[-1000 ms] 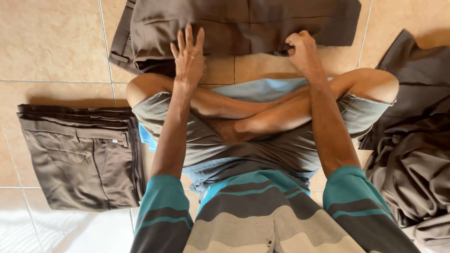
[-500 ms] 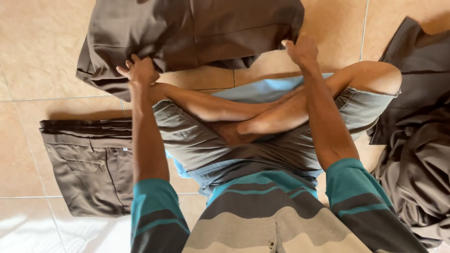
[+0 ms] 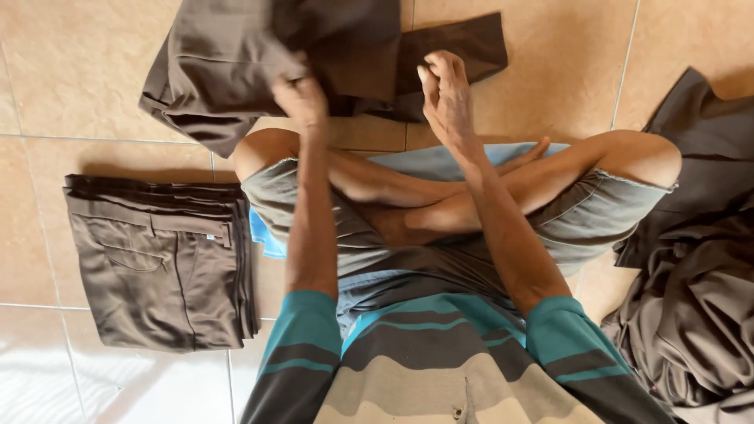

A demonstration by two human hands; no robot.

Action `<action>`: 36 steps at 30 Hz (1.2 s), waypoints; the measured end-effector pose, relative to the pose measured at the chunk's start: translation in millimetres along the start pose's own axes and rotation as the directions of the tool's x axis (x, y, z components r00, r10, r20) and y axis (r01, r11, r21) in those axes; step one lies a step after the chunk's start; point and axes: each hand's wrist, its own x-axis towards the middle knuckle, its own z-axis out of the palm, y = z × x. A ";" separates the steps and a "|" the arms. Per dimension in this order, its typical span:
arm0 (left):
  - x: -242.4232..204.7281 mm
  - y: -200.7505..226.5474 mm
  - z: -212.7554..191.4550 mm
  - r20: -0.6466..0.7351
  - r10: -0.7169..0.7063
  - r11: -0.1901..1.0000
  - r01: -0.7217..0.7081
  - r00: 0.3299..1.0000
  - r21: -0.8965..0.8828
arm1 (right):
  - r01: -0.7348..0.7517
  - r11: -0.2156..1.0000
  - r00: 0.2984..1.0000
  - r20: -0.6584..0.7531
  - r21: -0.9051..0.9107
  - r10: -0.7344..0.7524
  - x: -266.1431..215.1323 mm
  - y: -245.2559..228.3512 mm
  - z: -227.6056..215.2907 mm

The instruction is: A person sitting on a tiled floor folds brown trousers and stacks them neatly.

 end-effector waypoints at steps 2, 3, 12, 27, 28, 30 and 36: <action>22.1 -93.1 -37.4 -0.193 -0.245 0.903 0.296 0.950 0.312 | -0.135 0.896 0.916 0.291 -0.422 0.275 -39.8 65.8 8.0; 21.0 -121.3 -29.0 -0.200 -0.246 0.898 0.301 0.948 0.320 | -0.136 0.900 0.913 0.300 -0.415 0.276 -46.1 71.9 12.0; -15.1 -87.0 -5.6 0.371 -0.104 0.632 -0.226 0.923 0.741 | -0.158 0.849 0.986 -0.030 -0.504 0.165 -39.4 163.4 -32.0; 10.5 -48.4 -23.7 0.190 0.042 0.813 -0.144 0.981 0.564 | -0.092 0.915 0.994 -0.090 -0.394 0.061 -36.0 236.6 -68.8; 16.8 -48.2 -26.6 0.052 -0.002 0.900 -0.021 0.999 0.436 | -0.250 0.863 0.965 -0.187 -0.439 0.185 -36.6 229.1 -73.6; 32.2 -34.2 -40.6 -0.075 -0.069 0.956 0.087 0.995 0.279 | -0.405 0.786 0.910 -0.288 -0.467 0.297 -36.5 211.0 -74.2; 81.3 -34.1 -91.7 -0.378 -0.703 0.694 0.697 0.603 -0.181 | -0.059 0.779 0.995 0.023 -0.624 0.093 -28.7 130.0 -41.4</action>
